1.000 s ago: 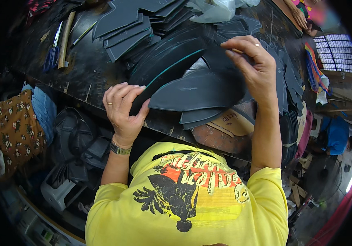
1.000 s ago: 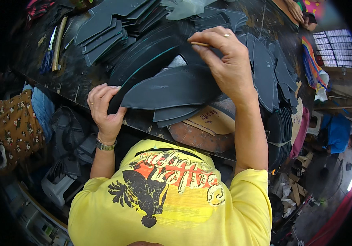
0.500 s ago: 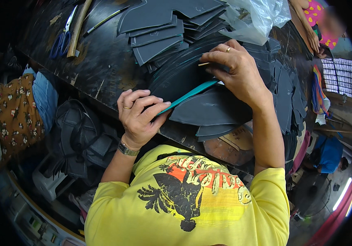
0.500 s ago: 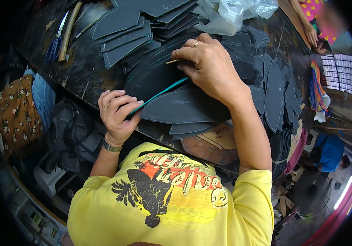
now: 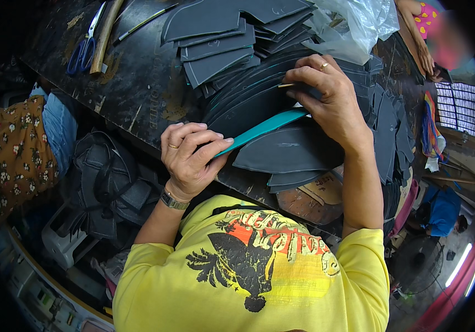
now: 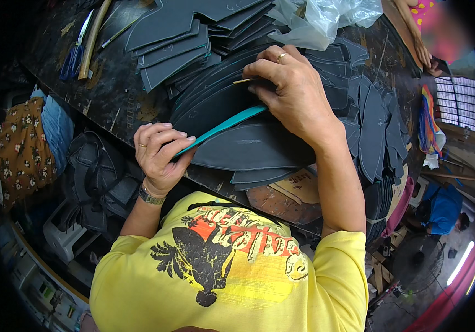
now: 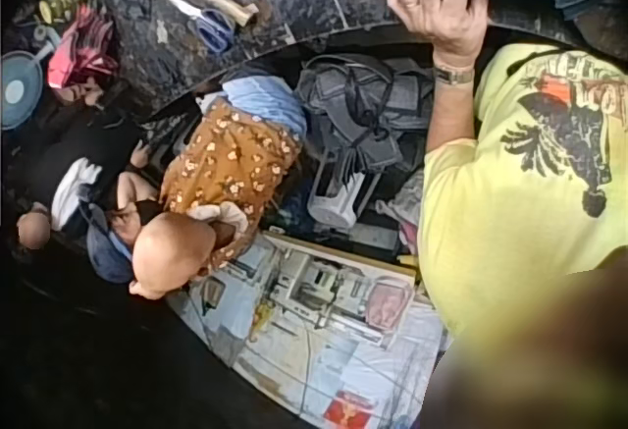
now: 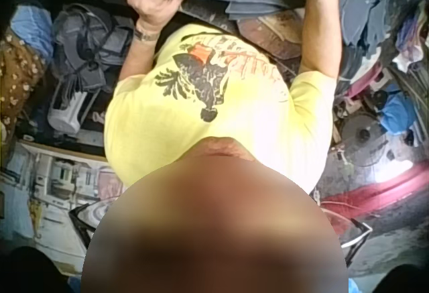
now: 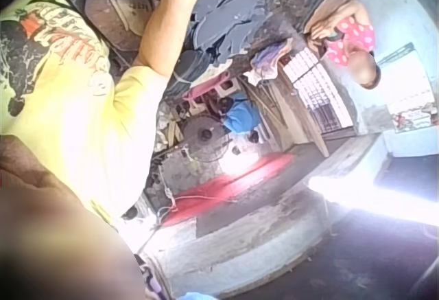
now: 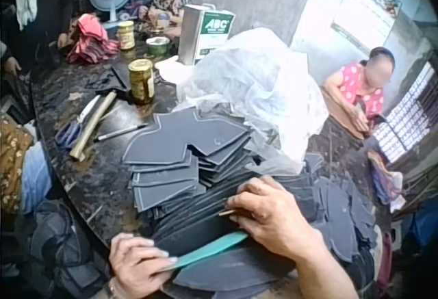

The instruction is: The person repeatedly places a cardboard template on a stack of black rubber shoe parts, traces the outline with a pencil, then removes the template and sets the marked part aside. This cycle repeats throughout the clip.

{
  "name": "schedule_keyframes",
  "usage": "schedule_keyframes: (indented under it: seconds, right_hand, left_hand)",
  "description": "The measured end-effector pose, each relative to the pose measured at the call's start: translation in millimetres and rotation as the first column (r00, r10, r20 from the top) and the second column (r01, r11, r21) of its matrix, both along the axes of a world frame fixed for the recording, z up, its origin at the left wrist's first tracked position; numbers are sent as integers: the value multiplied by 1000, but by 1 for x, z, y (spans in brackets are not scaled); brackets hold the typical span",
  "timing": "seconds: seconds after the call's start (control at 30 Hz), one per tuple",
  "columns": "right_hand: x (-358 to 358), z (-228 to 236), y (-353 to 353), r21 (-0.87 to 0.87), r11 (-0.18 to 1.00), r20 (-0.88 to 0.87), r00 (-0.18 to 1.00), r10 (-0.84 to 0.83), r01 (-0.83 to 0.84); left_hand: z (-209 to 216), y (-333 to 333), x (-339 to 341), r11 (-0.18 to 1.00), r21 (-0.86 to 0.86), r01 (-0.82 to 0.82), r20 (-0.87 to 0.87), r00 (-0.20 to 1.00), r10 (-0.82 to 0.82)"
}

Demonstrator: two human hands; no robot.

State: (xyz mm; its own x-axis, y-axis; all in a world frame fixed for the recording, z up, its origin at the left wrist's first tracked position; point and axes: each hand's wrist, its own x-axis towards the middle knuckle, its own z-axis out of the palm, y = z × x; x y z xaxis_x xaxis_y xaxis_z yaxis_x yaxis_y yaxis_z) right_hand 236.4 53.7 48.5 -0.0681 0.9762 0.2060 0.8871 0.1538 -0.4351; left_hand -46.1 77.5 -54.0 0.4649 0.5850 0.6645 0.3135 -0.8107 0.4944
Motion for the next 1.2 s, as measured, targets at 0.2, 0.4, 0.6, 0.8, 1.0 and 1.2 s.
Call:
schedule_keyframes:
  seconds: [0.2,0.4,0.6,0.8,1.0,1.2]
  right_hand:
    - [1,1,0,39,998,4,999,48,-48]
    - [5,5,-1,-40,994,-74,992,98,-101]
    - [12,23,-11,99,994,-117,991,66,-54]
    - [42,70,-59,-53,999,-673,738,-41,7]
    - [41,42,-65,-263,959,-247,954,-172,105]
    - [11,21,-33,-34,999,19,999,-38,39]
  left_hand:
    - [-4,-1,-2,1000,5,-14,14,1000,14]
    - [-7,-2,-3,1000,-8,-12,21,1000,12]
    - [-5,-1,-1,1000,-24,-17,15,1000,18]
    - [0,-1,-4,998,-64,-8,-11,1000,7]
    - [-4,-1,-2,1000,-27,-2,24,1000,2]
    - [-4,-1,-3,1000,-22,9,28,1000,-8]
